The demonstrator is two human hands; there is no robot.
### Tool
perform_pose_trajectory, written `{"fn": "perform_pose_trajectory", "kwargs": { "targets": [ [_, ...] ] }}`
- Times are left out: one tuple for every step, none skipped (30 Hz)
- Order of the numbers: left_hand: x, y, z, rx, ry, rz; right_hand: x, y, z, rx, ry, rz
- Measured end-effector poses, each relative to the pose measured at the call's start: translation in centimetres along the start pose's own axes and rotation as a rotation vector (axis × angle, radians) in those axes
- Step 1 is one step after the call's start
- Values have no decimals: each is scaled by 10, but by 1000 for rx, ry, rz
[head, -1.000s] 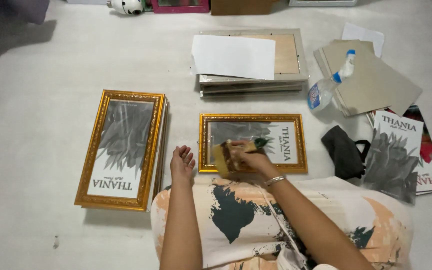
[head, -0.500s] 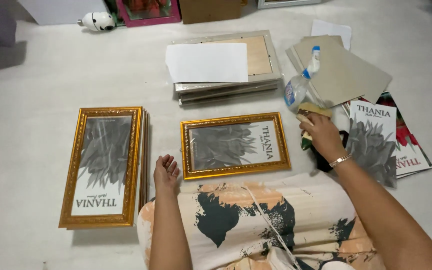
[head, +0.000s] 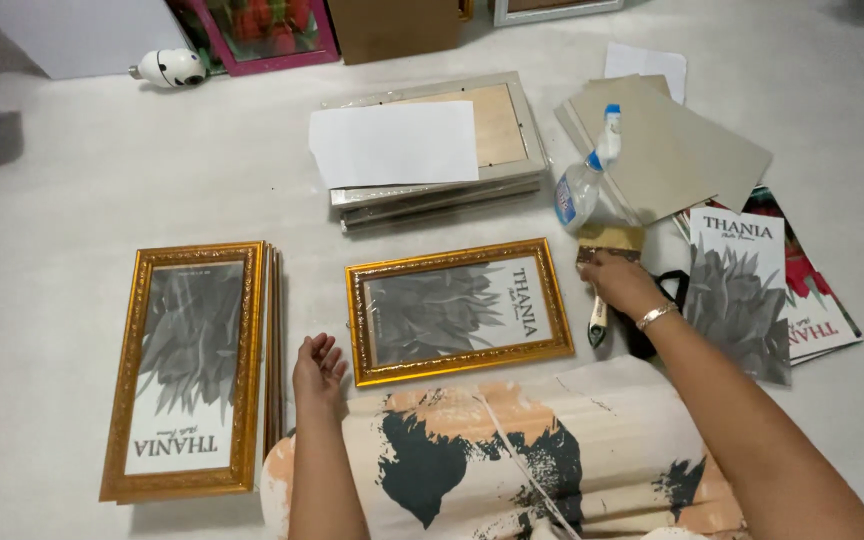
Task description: Cleaning and assembling a picture frame with a backing and print.
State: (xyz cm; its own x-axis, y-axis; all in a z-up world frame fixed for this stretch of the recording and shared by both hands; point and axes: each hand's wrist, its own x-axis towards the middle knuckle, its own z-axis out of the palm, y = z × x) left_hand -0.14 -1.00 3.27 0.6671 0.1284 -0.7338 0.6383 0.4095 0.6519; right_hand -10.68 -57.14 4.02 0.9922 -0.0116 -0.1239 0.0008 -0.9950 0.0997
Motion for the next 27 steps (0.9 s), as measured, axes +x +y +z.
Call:
{"fn": "perform_pose_trajectory", "kwargs": {
  "targets": [
    [8, -3, -1, 2, -12, 1, 10, -2, -28, 184, -75, 179],
    [17, -6, -4, 4, -20, 2, 20, -6, -55, 372, -149, 357],
    [19, -8, -5, 1, -17, 3, 35, 9, -46, 371, -149, 353],
    [22, -8, -5, 3, -16, 5, 52, 24, -38, 489, 25, 528],
    [25, -9, -5, 6, -14, 8, 68, 39, -30, 605, 201, 702],
    [28, -10, -6, 2, -11, 9, 83, 43, -31, 605, 201, 697],
    [31, -10, -7, 3, -10, 5, 97, 48, -32, 772, 297, 732],
    [34, -12, -9, 4, -8, 0, 111, 52, -33, 938, 392, 762],
    [26, -8, -4, -1, -4, 0, 115, 37, -48, 938, 390, 756],
    [19, -4, 0, -15, 8, -3, 118, 22, -64, 1078, 501, 701],
    [11, 0, 3, -29, 19, -6, 121, 7, -79, 1218, 611, 641],
    [14, -1, 3, -33, 23, -8, 123, 7, -67, 1216, 607, 638],
    [18, -2, 2, -20, 23, -3, 126, 7, -55, 1088, 689, 632],
    [21, -2, 2, -6, 22, 4, 128, 6, -42, 960, 769, 624],
    [23, -5, 0, -8, 26, 2, 122, -3, -54, 960, 766, 621],
    [26, -6, -1, -5, 31, 0, 117, -13, -66, 986, 926, 586],
    [28, -8, -2, -2, 36, -2, 111, -23, -78, 1008, 1087, 547],
    [29, -7, -1, -3, 35, -5, 97, -35, -107, 1004, 1086, 547],
    [29, -7, 0, -19, 23, 2, 83, -47, -136, 1241, 1079, 547],
    [29, -8, 0, -32, 12, 10, 67, -59, -165, 1479, 1060, 543],
    [26, -8, 2, -31, 10, 7, 55, -62, -174, 1476, 1061, 545],
    [23, -6, 3, -18, 20, 9, 46, -66, -184, 1578, 959, 549],
    [20, -4, 5, -5, 30, 11, 36, -70, -194, 1676, 853, 552],
    [20, -5, 4, -6, 31, 11, 30, -77, -197, 1676, 853, 551],
    [21, -6, 3, 10, 20, 8, 23, -85, -201, 1479, 571, 649],
    [23, -6, 3, 26, 9, 8, 18, -92, -204, 1268, 299, 728],
    [24, -7, 2, 25, 10, 10, 14, -90, -181, 1269, 299, 725]
  ]
}}
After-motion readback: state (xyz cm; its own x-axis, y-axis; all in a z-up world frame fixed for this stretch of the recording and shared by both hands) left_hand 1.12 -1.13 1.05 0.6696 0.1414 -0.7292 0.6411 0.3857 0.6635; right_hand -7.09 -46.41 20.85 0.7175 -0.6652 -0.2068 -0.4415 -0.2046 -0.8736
